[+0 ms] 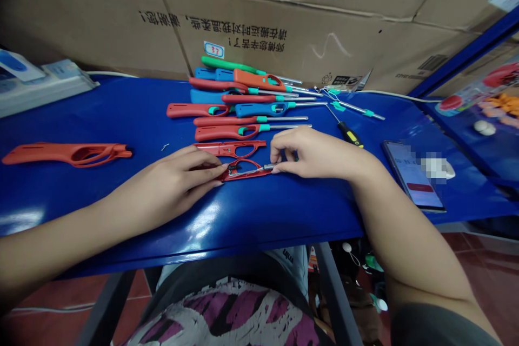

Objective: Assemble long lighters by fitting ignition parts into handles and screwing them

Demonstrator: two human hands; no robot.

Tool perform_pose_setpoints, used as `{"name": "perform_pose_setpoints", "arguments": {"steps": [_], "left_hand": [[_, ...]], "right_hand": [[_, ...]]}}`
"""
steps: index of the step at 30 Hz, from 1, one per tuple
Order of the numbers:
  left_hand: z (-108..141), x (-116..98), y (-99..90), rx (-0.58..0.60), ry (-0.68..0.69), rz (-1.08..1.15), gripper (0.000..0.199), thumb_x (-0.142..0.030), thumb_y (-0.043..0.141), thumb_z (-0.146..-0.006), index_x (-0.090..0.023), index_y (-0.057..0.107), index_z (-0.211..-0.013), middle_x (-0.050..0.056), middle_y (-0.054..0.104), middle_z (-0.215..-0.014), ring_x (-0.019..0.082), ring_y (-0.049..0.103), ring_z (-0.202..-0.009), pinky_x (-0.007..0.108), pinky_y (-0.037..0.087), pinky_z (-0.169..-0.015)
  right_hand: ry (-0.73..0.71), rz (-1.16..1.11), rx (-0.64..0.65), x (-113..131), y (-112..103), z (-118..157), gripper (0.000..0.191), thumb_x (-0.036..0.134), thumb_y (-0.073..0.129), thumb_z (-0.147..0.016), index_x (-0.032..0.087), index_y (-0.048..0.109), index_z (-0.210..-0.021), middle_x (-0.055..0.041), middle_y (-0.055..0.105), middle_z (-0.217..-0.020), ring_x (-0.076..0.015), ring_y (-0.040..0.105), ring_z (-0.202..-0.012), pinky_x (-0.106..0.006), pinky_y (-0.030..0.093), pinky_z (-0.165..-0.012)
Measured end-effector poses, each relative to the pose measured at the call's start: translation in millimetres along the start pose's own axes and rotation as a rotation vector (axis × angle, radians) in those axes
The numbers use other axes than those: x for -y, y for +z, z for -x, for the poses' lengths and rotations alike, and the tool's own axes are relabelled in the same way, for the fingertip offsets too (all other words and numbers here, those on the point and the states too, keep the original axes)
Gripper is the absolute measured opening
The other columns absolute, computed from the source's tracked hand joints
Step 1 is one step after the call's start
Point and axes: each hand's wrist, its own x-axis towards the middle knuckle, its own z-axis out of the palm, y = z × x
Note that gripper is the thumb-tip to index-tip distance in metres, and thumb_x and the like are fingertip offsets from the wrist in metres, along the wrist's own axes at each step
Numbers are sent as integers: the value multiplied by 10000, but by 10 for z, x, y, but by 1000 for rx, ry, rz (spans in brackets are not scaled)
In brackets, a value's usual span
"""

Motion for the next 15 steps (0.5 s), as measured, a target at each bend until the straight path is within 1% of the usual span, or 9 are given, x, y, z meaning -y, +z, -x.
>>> {"name": "perform_pose_setpoints", "arguments": {"steps": [3, 6, 8, 12, 15], "left_hand": [[4, 17, 6, 10, -12, 3, 281, -232, 540, -1005, -134, 722, -1196, 116, 693, -1108, 256, 637, -1023, 416, 587, -897], [4, 35, 22, 11, -17, 2, 283, -246, 535, -1010, -151, 721, -1200, 110, 695, -1114, 251, 640, -1026, 409, 580, -907], [1, 43, 31, 12, -21, 6, 285, -249, 537, -1009, -156, 716, -1211, 110, 695, -1125, 250, 643, -1029, 405, 575, -910], [-2, 46, 31, 19, -23, 14, 284, -245, 536, -1009, -157, 716, -1211, 110, 695, -1137, 252, 640, -1042, 406, 567, -921], [-6, 45, 21, 17, -15, 12, 275, -243, 542, -1007, -156, 723, -1194, 106, 699, -1128, 249, 640, -1030, 401, 567, -915]], "right_hand": [[42, -18, 50, -1, 31, -22, 188, 362, 714, -872, 180, 676, -845, 13, 637, -732, -93, 550, -606, -220, 400, -561], [70, -41, 46, 0, 43, -34, 225, 392, 730, -857, 176, 670, -842, 20, 629, -700, -91, 550, -585, -218, 403, -555], [71, -66, 54, 1, 35, -34, 226, 397, 701, -878, 173, 682, -864, 12, 647, -715, -91, 562, -578, -220, 412, -560], [65, -106, 77, -3, 24, -36, 180, 331, 644, -916, 168, 708, -873, -1, 677, -756, -87, 588, -570, -218, 426, -557], [47, -50, 51, -1, 33, -42, 125, 268, 661, -899, 168, 712, -842, -6, 685, -773, -100, 611, -626, -221, 436, -593]]}}
